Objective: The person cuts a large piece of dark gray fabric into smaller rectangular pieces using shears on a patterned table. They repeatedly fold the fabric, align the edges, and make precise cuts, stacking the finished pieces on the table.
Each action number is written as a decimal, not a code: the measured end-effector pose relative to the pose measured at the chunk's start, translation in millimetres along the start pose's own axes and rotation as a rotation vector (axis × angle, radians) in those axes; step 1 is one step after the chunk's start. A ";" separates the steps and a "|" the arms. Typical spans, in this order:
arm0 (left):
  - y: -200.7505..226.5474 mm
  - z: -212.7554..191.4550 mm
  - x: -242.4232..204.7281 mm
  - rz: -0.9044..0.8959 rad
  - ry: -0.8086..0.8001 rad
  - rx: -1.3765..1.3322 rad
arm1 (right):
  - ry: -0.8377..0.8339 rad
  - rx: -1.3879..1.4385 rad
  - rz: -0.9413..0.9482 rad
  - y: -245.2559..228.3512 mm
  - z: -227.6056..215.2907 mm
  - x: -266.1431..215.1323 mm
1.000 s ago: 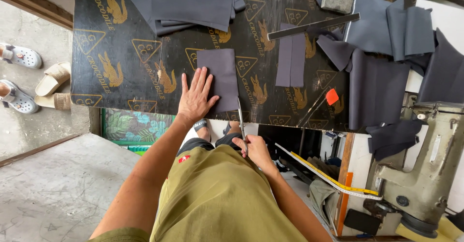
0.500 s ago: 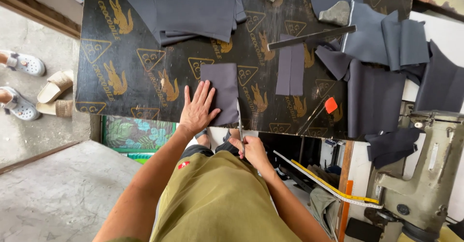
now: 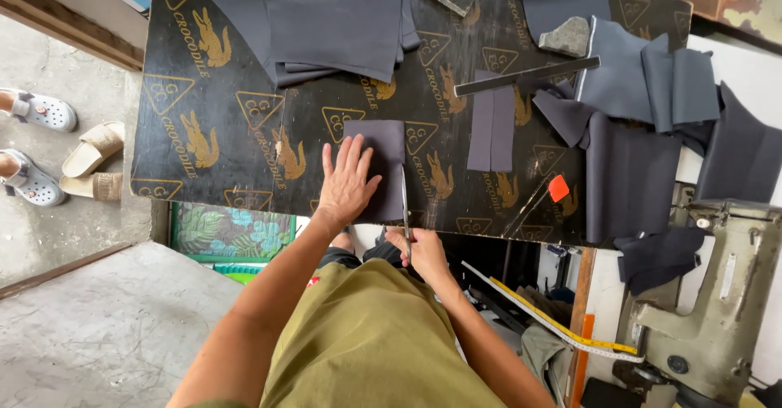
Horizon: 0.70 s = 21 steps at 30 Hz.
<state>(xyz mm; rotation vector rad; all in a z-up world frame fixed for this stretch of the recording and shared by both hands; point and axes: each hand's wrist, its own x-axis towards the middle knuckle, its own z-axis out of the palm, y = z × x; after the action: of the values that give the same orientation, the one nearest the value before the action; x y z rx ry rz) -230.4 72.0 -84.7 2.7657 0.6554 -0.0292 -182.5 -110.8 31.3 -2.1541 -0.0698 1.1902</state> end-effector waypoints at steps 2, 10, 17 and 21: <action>-0.9 11.2 4.6 0.035 0.001 0.056 | -0.001 0.009 0.021 -3.8 -0.1 -1.4; -3.6 27.8 -14.6 0.083 0.081 0.070 | 0.008 -0.021 0.015 20.5 6.6 34.9; -8.5 38.9 -18.4 0.128 0.126 0.063 | 0.023 -0.018 0.001 12.0 2.3 39.4; -11.1 35.0 -22.4 0.162 0.140 0.057 | 0.009 -0.082 0.002 18.4 3.5 50.1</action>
<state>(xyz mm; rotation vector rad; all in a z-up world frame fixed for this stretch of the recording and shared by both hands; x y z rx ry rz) -253.6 61.5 -119.3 2.8861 0.4683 0.1854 -160.8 -105.8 -17.4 -2.2306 -0.1141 1.1972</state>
